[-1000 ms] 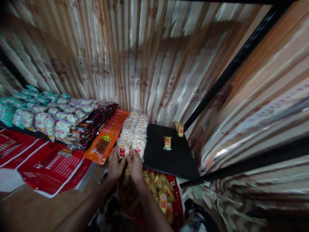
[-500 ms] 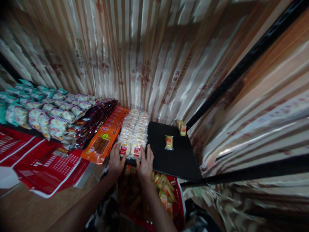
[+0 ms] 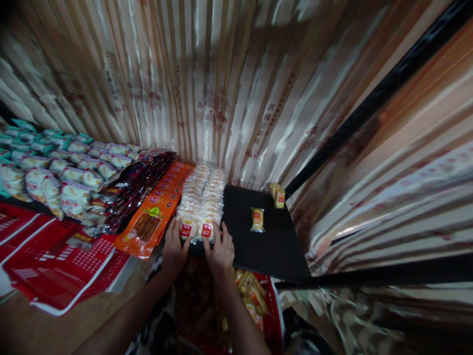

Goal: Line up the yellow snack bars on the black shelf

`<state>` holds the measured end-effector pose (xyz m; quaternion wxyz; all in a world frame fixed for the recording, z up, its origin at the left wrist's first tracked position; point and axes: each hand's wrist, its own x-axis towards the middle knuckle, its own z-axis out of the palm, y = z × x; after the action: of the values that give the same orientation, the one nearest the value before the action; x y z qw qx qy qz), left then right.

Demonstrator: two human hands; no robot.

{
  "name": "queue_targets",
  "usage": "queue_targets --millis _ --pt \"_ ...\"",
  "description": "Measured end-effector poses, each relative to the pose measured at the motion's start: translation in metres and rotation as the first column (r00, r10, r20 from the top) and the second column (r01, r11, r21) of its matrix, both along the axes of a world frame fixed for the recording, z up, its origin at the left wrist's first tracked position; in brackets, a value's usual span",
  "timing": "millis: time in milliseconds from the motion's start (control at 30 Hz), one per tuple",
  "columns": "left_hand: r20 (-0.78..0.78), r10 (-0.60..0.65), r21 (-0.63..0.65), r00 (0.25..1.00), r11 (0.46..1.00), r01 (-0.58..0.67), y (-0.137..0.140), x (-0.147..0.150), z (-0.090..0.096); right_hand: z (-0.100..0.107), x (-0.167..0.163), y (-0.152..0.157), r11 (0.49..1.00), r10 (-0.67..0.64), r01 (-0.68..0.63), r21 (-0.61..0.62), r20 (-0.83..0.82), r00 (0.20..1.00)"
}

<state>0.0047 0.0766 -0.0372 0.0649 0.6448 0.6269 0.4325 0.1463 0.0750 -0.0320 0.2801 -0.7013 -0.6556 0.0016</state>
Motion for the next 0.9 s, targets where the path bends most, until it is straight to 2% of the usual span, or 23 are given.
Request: queue_targets --millis 133,267,433,600,700,800,867,900 --pt "-0.017 0.009 0.013 1.0 1.0 -0.008 -0.001 0.001 0.0 -0.005 -0.001 -0.001 0.997 -0.015 0.008 0.077 0.092 0.996" --pt "-0.026 0.033 0.01 0.999 0.999 -0.032 -0.002 -0.001 0.001 -0.004 -0.003 -0.003 0.995 -0.024 0.01 0.101 0.135 0.991" --pt "-0.028 -0.046 0.01 0.999 0.999 0.046 -0.003 -0.007 0.002 -0.004 -0.002 -0.005 0.996 0.014 -0.023 0.091 0.095 0.995" --pt "-0.005 -0.079 -0.022 0.997 0.997 0.079 -0.01 -0.013 0.014 -0.001 0.001 -0.01 0.992 0.037 -0.034 0.119 -0.023 0.999" --pt "0.014 -0.068 0.01 0.998 0.998 0.068 -0.021 -0.015 0.021 -0.006 0.002 -0.027 0.98 0.073 -0.045 0.193 -0.136 0.988" --pt "0.039 -0.106 0.003 0.994 0.994 0.106 -0.043 -0.014 0.02 -0.021 0.003 -0.06 0.974 0.109 -0.063 0.218 -0.208 0.972" --pt "0.042 -0.206 -0.095 0.978 0.973 0.21 -0.063 -0.009 0.012 -0.035 0.007 -0.087 0.98 0.111 -0.072 0.188 -0.201 0.973" --pt "0.039 -0.279 -0.183 0.96 0.942 0.281 -0.075 -0.006 0.007 -0.042 0.01 -0.101 0.986 0.118 -0.092 0.14 -0.186 0.975"
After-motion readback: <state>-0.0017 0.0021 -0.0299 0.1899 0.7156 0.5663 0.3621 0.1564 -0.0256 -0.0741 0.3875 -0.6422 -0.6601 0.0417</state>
